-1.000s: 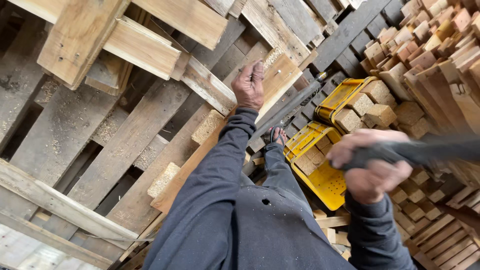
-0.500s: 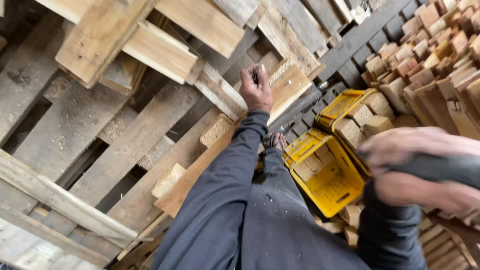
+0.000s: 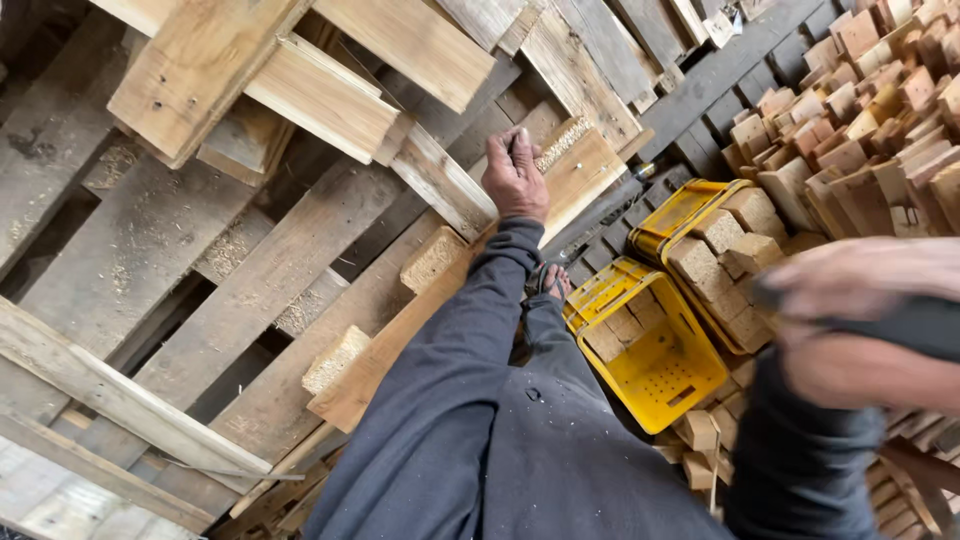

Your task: The person assembles small wooden blocks by placing them on a pallet, positioning nails, and hammering them into place. The person repeats this process for multiple blocks, occasionally adjusting their position and retrieving more nails from a nearby container.

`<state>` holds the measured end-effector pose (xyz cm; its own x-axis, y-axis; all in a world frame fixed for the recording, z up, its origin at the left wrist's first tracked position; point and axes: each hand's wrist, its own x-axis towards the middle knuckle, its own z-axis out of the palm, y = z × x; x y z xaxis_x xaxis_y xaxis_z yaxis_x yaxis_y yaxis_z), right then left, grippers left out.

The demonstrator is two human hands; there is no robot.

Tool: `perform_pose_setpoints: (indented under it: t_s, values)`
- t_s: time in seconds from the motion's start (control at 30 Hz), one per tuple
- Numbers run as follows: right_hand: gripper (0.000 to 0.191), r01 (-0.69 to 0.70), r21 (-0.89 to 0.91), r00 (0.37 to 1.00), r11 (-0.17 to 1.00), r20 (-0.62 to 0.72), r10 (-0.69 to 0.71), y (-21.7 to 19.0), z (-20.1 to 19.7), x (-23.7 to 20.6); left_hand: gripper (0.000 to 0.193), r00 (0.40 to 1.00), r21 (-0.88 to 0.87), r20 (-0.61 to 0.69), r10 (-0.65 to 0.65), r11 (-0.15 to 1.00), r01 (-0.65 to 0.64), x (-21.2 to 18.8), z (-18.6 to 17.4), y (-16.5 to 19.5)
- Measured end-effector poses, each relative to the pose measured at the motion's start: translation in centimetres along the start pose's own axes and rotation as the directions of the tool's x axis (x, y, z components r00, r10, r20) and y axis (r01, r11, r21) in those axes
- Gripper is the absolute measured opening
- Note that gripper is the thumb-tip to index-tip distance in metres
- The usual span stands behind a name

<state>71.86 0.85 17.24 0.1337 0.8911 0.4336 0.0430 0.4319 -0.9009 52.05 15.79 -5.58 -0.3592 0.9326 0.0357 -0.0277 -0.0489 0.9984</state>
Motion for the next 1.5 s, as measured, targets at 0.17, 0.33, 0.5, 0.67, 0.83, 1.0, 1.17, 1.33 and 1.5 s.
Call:
perform_pose_setpoints:
  t_s: [0.17,0.33,0.5,0.67,0.83,1.0,1.17,1.33,1.5]
  values:
    - [0.04,-0.139,-0.422,0.99,0.896,-0.062,0.125,4.5,6.9,-4.2,0.018,0.996,-0.018,0.007,-0.092,0.996,0.092,0.6,-0.2,-0.6]
    - [0.037,-0.911,-0.106,0.406,0.398,-0.388,0.828,5.6,8.6,-5.1,0.021,0.999,0.101,-0.045,0.023,0.995,-0.019,1.4,0.2,0.6]
    - [0.055,-0.256,-0.034,0.928,0.966,-0.289,0.236,0.0,5.2,-1.9,0.019,0.999,0.026,-0.016,-0.05,0.998,0.05,0.2,0.4,-0.2]
    - [0.044,-0.121,-0.27,0.989,0.955,0.054,0.141,4.4,6.6,-5.2,0.018,0.991,0.006,-0.024,-0.131,0.991,0.131,0.4,0.0,-1.2]
    - [0.03,-0.971,-0.087,0.237,0.221,-0.31,0.921,9.4,7.1,-11.7,0.02,0.985,0.139,-0.089,0.15,0.981,-0.137,0.9,0.0,1.1]
    - [0.036,-0.908,-0.164,0.418,0.387,-0.265,0.869,12.2,6.7,-14.1,0.025,0.997,0.092,-0.076,-0.024,0.995,0.031,1.0,-0.3,1.1]
    - [0.036,-0.946,-0.139,0.318,0.292,-0.24,0.917,10.7,6.7,-13.9,0.034,0.992,-0.016,-0.103,-0.079,0.997,0.078,1.9,-1.0,0.7]
    - [0.035,-0.825,-0.381,0.508,0.418,-0.175,0.843,5.0,10.4,-13.1,0.027,0.786,-0.694,0.156,-0.599,0.5,0.519,0.3,-8.9,4.0]
    - [0.037,-0.493,-0.68,0.671,0.542,0.1,0.735,3.8,17.3,-10.8,0.023,0.692,-0.81,0.404,-0.599,0.117,0.575,-6.9,-23.5,6.5]
